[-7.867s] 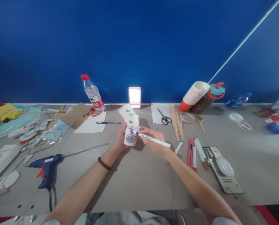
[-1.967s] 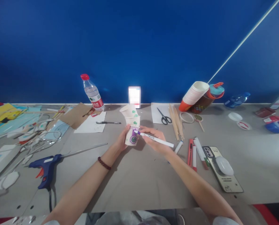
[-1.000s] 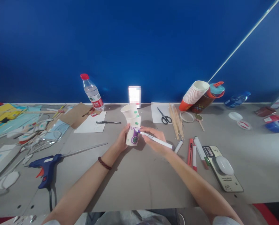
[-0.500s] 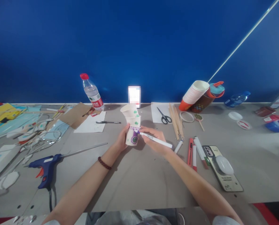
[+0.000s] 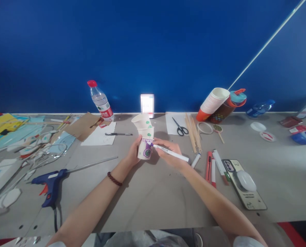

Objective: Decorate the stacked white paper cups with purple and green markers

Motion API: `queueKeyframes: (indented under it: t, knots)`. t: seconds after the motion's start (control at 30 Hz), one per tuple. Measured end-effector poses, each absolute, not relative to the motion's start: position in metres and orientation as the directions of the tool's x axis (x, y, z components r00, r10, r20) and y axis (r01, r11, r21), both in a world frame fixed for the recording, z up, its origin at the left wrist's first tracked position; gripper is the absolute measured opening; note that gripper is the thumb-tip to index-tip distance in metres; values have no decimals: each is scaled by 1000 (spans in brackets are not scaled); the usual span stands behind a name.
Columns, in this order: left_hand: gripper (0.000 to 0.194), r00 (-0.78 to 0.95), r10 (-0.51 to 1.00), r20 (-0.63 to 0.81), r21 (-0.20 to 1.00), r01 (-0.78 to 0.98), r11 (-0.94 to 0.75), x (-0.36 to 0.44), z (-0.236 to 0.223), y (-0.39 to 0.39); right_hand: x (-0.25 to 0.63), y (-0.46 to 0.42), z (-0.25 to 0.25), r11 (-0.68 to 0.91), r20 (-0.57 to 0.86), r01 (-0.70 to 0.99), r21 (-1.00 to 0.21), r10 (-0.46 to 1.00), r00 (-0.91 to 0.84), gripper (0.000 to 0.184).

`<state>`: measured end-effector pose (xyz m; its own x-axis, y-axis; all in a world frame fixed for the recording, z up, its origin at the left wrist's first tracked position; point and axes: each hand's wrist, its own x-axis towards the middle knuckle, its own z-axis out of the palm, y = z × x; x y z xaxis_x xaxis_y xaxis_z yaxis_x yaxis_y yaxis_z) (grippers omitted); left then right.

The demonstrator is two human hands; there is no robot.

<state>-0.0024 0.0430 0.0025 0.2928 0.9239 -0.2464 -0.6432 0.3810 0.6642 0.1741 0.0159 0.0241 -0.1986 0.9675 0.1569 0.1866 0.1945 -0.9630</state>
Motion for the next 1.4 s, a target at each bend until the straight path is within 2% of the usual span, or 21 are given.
queueKeyframes:
  t: [0.53,0.9,1.4]
  knots:
    - [39,275,934,-227,671,-651,355,-4,4,43,176,16,23,199,151,166,-966,953,-261,17]
    - [39,314,911,-267,644,-645,411,-4,1,45,177,19,18,185,148,153,-971,964,-221,20]
    - [42,278,929,-243,671,-644,368,-4,0,44,177,18,19,179,138,151,-972,959,-246,17]
